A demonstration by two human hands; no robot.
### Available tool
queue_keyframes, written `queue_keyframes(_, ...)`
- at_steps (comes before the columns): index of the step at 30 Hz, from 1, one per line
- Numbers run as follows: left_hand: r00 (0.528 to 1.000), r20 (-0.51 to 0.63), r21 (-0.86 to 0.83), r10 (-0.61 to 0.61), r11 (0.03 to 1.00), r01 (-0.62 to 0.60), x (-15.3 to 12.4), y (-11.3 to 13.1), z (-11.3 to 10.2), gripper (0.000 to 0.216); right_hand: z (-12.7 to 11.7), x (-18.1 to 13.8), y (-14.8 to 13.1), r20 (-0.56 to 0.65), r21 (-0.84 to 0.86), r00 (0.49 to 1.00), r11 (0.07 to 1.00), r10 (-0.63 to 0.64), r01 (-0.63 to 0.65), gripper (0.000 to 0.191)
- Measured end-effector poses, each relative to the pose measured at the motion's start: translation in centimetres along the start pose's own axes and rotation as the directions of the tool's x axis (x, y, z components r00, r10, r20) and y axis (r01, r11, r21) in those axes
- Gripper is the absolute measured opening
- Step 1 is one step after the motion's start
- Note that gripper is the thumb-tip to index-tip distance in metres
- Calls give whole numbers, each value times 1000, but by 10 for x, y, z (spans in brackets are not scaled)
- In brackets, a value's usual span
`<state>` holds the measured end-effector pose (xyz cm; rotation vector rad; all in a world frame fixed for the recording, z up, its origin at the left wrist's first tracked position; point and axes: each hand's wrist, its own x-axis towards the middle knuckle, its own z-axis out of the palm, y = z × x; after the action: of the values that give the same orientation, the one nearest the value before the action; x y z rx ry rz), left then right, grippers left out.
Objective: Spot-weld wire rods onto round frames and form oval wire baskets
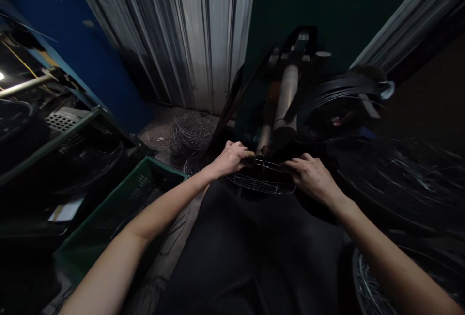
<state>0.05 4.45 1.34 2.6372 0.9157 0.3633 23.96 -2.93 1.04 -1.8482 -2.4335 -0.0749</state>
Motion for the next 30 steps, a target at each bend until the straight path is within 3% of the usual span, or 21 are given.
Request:
queue_keyframes(6,1000,2,40,-2,999,2,15,-8,-5,19,-4,14,7,14,-21,1000,1000,17,-17,28)
queue_keyframes(14,1000,-15,27,9,1000,-8,31,-17,3,24,5,24,26,2,-12,1000,1000,22,-22,25)
queue_keyframes(22,999,33,31,-8,1000,7,30,-8,-6,18,10,25,32,3,25,1000,1000,-15,15,29)
queue_keyframes(26,999,53,-100,-6,995,11,33,-9,-15,21,12,27,36,23,71,1000,997,2,-4,28)
queue_keyframes(30,994,47,-158,-98,982,104,36,-16,-21,26,16,28,39,39,39,999,999,-10,9,29)
